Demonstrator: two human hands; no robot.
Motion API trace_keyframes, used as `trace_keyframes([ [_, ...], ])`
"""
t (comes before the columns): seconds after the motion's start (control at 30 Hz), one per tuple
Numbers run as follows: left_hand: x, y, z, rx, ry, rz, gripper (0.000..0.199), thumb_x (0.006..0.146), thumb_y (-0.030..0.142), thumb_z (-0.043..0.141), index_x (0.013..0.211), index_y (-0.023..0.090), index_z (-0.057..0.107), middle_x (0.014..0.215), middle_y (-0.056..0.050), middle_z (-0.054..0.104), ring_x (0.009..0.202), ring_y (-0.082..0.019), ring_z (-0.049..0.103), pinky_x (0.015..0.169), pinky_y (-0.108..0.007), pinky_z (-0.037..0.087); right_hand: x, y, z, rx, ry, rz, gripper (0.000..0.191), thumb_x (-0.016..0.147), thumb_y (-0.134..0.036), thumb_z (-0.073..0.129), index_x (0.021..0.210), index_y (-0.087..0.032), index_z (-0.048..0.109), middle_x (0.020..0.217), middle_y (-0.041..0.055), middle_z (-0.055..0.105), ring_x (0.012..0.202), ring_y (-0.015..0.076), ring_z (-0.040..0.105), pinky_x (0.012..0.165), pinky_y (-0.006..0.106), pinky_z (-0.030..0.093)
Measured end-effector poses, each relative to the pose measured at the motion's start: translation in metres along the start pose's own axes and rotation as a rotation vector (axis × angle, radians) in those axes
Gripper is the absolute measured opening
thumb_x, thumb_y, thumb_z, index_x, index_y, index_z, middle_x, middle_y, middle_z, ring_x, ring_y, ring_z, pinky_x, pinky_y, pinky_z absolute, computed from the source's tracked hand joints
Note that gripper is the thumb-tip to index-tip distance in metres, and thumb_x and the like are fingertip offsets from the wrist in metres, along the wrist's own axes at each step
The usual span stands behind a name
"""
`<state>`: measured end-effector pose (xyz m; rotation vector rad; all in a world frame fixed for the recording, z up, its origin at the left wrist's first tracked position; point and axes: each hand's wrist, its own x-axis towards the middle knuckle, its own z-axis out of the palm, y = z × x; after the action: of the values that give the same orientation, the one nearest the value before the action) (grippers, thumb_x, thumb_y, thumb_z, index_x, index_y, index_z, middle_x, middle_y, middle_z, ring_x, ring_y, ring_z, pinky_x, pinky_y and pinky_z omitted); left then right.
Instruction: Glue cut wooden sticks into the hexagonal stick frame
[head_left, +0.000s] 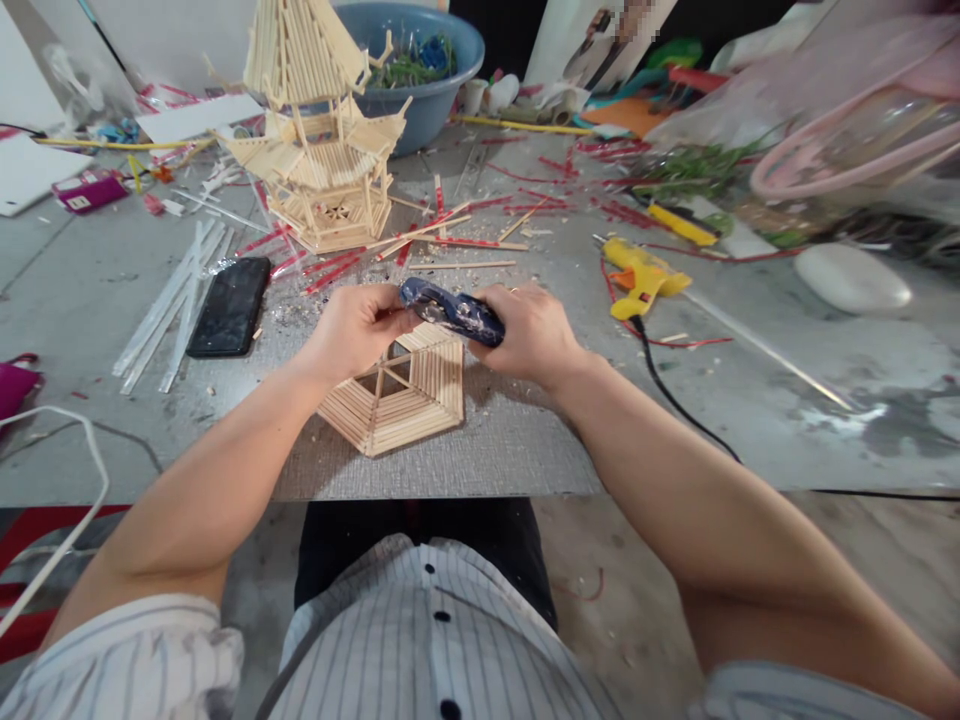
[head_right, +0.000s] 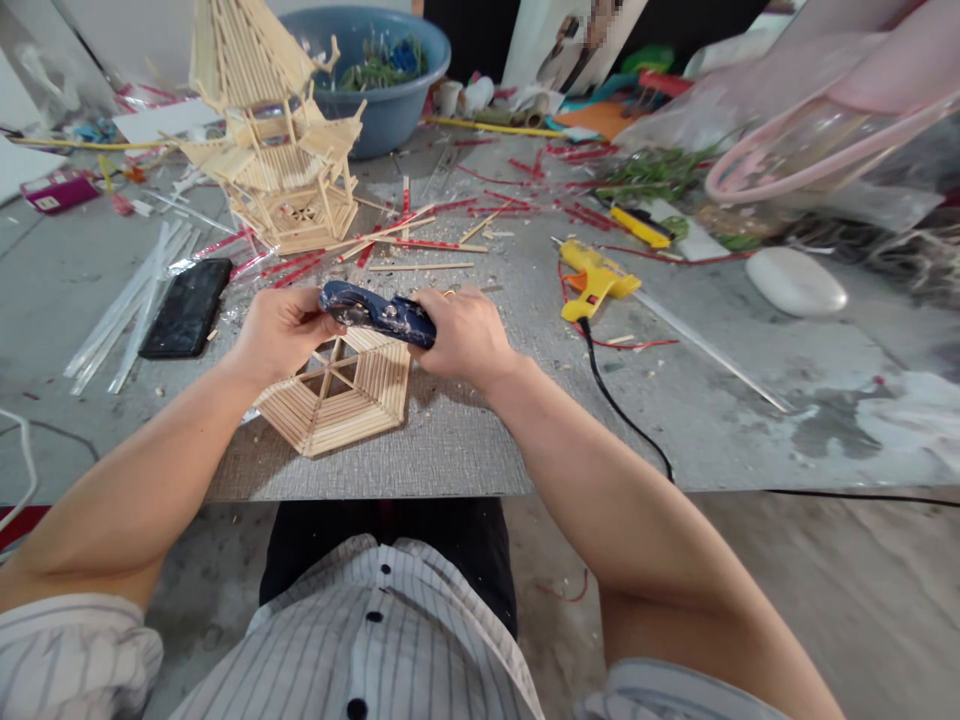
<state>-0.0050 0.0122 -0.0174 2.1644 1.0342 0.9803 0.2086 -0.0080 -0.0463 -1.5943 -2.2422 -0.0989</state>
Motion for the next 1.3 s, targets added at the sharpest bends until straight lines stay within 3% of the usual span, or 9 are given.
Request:
trace_keyframes([
  [0.33, 0.000, 0.007, 0.000, 0.011, 0.013, -0.074, 0.023, 0.073, 0.023, 0.062, 0.054, 0.016, 0.051, 0.048, 0.006, 0.041, 0.049, -0.006, 0.039, 0.049, -0.022, 0.030, -0.001, -0.004, -0.001, -0.054, -0.003, 0.055, 0.038, 0.064, -0.036, 0.056, 0.096, -0.018, 0.064, 0.077, 0.0084, 0.066, 0.071, 0.0250, 0.056, 0.068, 0.036, 0.040],
  [0.53, 0.001, 0.008, 0.000, 0.010, 0.020, -0.090, 0.016, 0.073, 0.022, 0.063, 0.060, 0.015, 0.058, 0.052, 0.005, 0.049, 0.052, -0.007, 0.043, 0.051, -0.022, 0.031, -0.001, -0.009, -0.001, -0.117, -0.037, 0.202, 0.033, 0.067, -0.040, 0.053, 0.088, -0.017, 0.064, 0.072, 0.0097, 0.062, 0.069, 0.0258, 0.056, 0.063, 0.035, 0.036],
  [0.8, 0.001, 0.008, -0.005, -0.052, -0.042, -0.105, 0.018, 0.079, 0.029, 0.058, 0.070, 0.016, 0.066, 0.057, 0.002, 0.060, 0.052, -0.007, 0.047, 0.055, -0.021, 0.039, 0.005, 0.013, 0.006, 0.009, 0.093, 0.121, 0.052, 0.066, -0.030, 0.052, 0.115, -0.014, 0.055, 0.094, 0.0134, 0.067, 0.083, 0.0283, 0.060, 0.089, 0.046, 0.033],
  [1.07, 0.003, -0.005, -0.001, -0.050, -0.061, -0.025, 0.025, 0.081, 0.032, 0.056, 0.061, 0.017, 0.060, 0.058, 0.000, 0.060, 0.057, -0.010, 0.053, 0.054, -0.023, 0.040, 0.003, 0.007, 0.005, 0.026, 0.043, -0.022, 0.052, 0.066, -0.032, 0.054, 0.116, -0.018, 0.054, 0.100, 0.0118, 0.067, 0.086, 0.0286, 0.060, 0.091, 0.046, 0.031],
  [1.3, 0.001, -0.008, 0.001, -0.051, -0.041, -0.021, 0.022, 0.081, 0.030, 0.056, 0.062, 0.018, 0.060, 0.056, 0.001, 0.057, 0.053, -0.009, 0.049, 0.051, -0.023, 0.037, 0.002, 0.004, 0.003, 0.026, 0.034, -0.031, 0.051, 0.068, -0.034, 0.053, 0.116, -0.017, 0.054, 0.096, 0.0111, 0.067, 0.085, 0.0282, 0.059, 0.093, 0.046, 0.030],
])
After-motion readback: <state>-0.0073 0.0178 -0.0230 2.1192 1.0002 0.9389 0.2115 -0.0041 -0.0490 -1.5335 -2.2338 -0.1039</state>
